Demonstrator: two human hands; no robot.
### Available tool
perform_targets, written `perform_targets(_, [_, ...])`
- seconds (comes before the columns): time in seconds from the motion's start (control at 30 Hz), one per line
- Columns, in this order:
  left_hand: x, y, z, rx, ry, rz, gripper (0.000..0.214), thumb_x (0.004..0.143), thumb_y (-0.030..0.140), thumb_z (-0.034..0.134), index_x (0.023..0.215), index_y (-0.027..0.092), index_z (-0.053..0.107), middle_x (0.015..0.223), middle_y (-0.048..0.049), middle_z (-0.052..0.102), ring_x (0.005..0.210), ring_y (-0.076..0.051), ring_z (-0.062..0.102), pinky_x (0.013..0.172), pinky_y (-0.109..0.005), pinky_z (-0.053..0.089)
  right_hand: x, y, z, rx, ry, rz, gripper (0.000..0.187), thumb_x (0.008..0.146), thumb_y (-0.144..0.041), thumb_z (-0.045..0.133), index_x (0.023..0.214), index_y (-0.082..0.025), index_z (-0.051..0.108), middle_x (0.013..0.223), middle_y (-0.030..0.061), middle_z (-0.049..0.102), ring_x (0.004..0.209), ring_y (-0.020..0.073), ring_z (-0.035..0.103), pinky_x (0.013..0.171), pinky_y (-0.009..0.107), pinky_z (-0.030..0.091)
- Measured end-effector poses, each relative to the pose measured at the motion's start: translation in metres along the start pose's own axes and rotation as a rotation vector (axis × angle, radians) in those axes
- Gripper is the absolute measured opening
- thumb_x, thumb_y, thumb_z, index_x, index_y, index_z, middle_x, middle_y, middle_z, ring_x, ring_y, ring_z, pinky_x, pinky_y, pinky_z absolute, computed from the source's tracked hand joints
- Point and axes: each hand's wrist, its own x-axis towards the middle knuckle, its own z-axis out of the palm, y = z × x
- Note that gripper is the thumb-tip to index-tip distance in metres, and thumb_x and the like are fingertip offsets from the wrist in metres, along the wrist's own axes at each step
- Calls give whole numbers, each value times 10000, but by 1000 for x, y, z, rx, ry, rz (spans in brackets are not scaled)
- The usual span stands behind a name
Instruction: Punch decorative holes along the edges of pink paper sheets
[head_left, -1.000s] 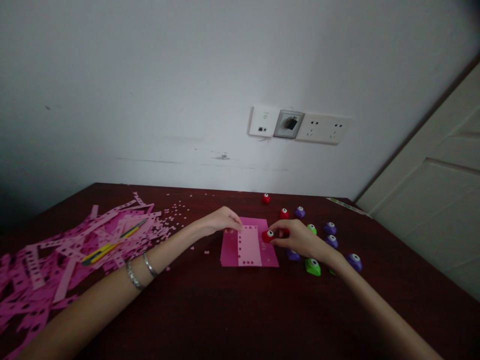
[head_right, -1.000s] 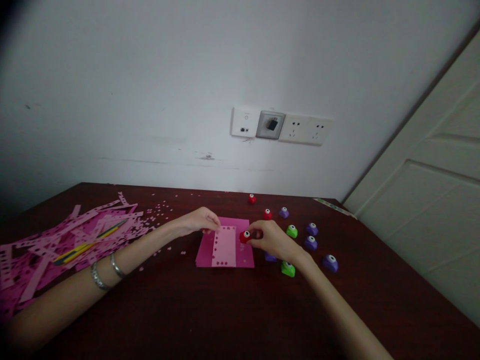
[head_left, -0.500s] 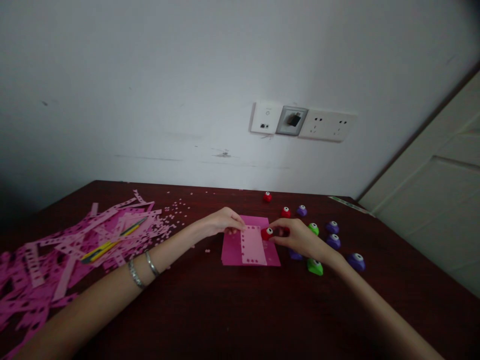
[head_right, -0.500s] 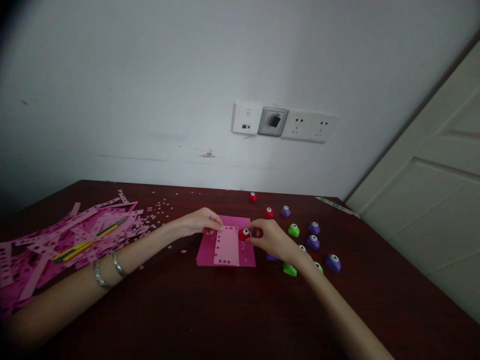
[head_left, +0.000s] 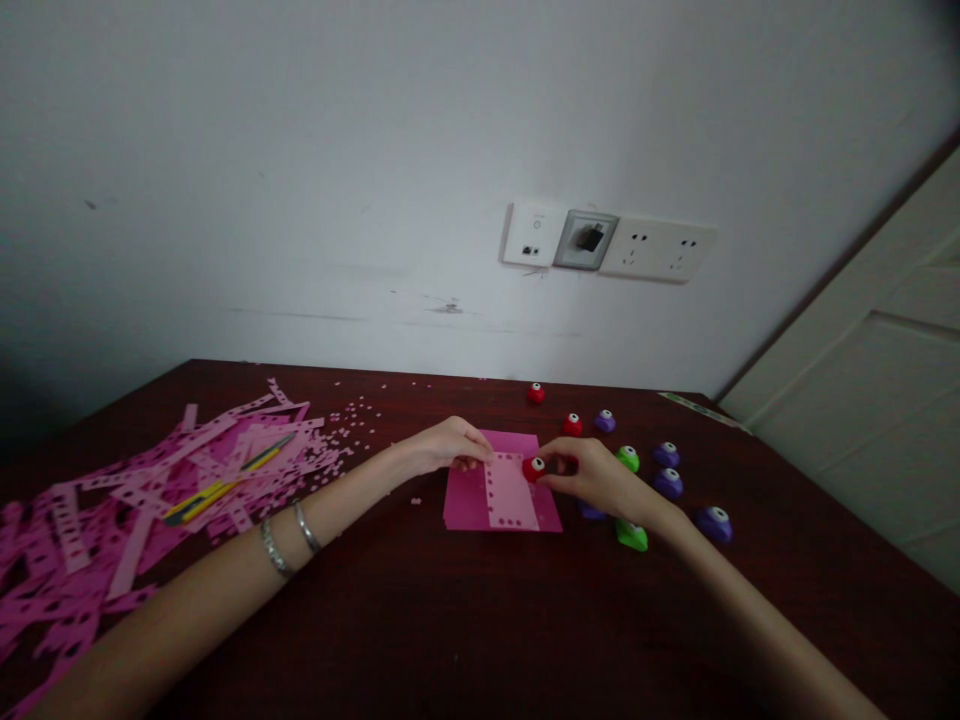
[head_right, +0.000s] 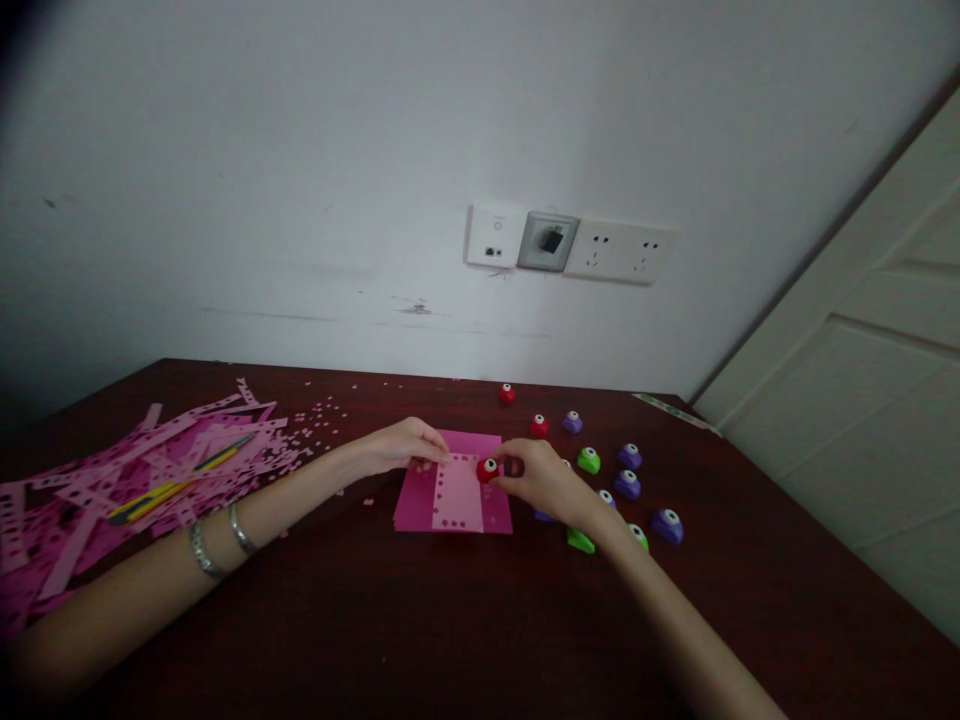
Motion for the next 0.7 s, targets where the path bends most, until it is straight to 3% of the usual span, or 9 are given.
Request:
perform_targets(0.37, [1, -5, 11, 82, 28, 48, 160, 575, 256, 694, 673, 134, 659, 551, 7, 560, 509, -73, 455, 509, -246, 330, 1, -5, 4, -41, -22, -26, 173, 751, -250, 612, 898, -191, 681, 712, 10, 598, 599, 121, 491, 544, 235, 366])
perform_targets(0.7, [9, -17, 22, 312, 86, 143, 103, 632, 191, 621, 702, 116, 628, 590, -13, 589, 526, -88, 502, 512, -240, 369, 2, 2, 13, -68, -54, -33, 193, 741, -249, 632, 920, -188, 675, 786, 28, 628, 652, 136, 529, 579, 247, 383])
